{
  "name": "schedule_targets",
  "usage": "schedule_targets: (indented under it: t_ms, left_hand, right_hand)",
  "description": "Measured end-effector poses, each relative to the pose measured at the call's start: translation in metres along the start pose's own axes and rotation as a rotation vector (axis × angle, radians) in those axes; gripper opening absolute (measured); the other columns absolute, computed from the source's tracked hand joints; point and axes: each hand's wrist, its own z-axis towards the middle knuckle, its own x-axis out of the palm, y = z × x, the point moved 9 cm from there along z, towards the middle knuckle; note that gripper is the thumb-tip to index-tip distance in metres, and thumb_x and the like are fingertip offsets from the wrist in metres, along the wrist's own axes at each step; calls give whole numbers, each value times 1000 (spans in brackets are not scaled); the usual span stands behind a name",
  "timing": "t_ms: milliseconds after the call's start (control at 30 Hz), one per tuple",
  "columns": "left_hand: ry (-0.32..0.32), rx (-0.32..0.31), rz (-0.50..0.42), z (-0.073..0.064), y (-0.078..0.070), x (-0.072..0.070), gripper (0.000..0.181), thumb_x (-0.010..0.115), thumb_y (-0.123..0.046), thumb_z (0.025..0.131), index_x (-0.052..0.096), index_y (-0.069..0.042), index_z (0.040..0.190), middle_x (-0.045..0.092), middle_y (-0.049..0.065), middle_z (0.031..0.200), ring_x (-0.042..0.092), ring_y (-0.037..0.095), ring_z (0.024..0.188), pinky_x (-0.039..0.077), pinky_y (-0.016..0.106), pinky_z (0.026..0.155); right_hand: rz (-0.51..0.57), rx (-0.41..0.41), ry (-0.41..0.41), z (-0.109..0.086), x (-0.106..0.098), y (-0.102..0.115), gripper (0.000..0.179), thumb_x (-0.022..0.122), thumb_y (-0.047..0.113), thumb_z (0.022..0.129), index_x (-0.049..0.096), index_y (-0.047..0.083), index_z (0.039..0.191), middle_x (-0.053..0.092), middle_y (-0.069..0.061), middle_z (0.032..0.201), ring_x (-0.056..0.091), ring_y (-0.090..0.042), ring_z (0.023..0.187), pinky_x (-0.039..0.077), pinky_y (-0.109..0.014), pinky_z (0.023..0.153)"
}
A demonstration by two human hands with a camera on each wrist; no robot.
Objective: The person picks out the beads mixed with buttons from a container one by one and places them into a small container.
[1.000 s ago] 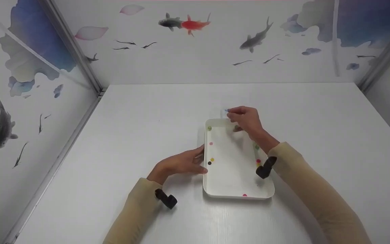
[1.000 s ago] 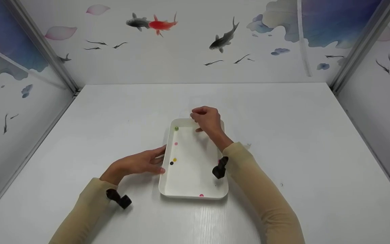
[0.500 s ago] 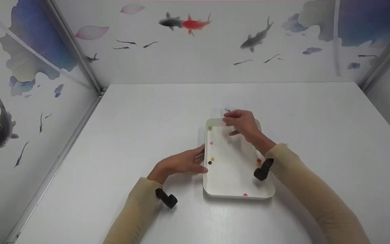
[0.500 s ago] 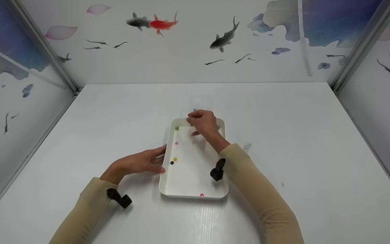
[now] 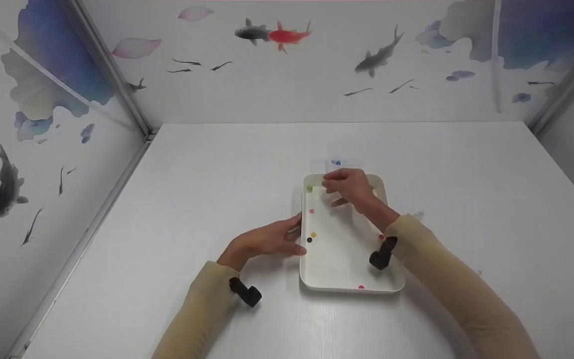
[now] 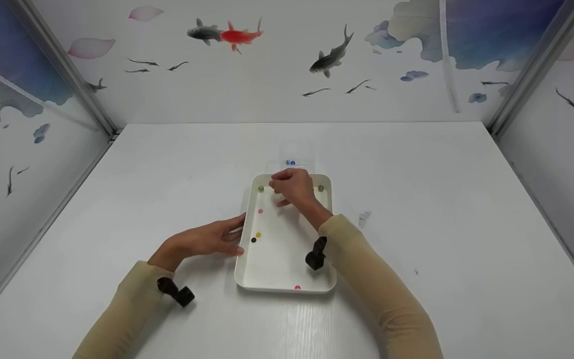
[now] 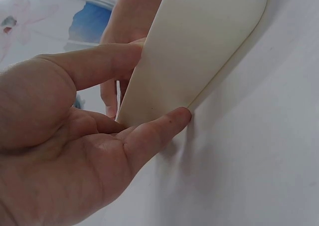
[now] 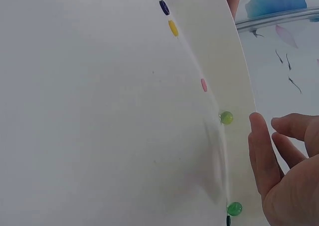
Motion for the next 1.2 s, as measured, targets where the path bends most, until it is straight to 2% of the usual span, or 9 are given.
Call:
schedule_targets:
  t_ms: [167,400,533,900,1200]
  left_hand:
    - [-5,-25,15,-1,0,0,97,71,-30,79,3,-25,148,12,-9,154,9,5,141,13,37,116]
    - [19,8,-59,0,-2,1,98,71,-22,79,2,-22,148,11,-8,155,13,4,140,13,34,116]
    - [13,-3,-39,-1,-1,1,98,71,-25,79,3,-23,148,12,-8,154,12,4,140,12,35,116]
    - [11,22,-23,-2,-3,0,95,70,-23,80,3,-25,148,10,-7,155,9,6,141,11,37,117]
    - [24,50,-41,-1,-5,1,96,70,-23,80,3,-22,148,9,-7,155,12,6,141,12,36,116]
  right_hand:
    - [-7,33,11,0,5,-4,31,63,23,86,61,10,114,64,-10,109,65,-23,94,56,-32,64]
    - [-15,75,22,3,11,-8,32,65,22,85,61,10,114,65,-11,107,66,-22,90,57,-33,63]
    - [-29,98,17,5,13,-11,32,65,22,85,61,11,115,65,-10,106,67,-21,88,57,-32,63]
    - [-46,121,21,9,20,-13,30,65,20,84,62,10,112,66,-9,103,67,-18,81,57,-32,62]
    - [-46,102,22,10,21,-13,32,64,19,84,62,9,114,65,-10,107,68,-18,81,56,-31,61]
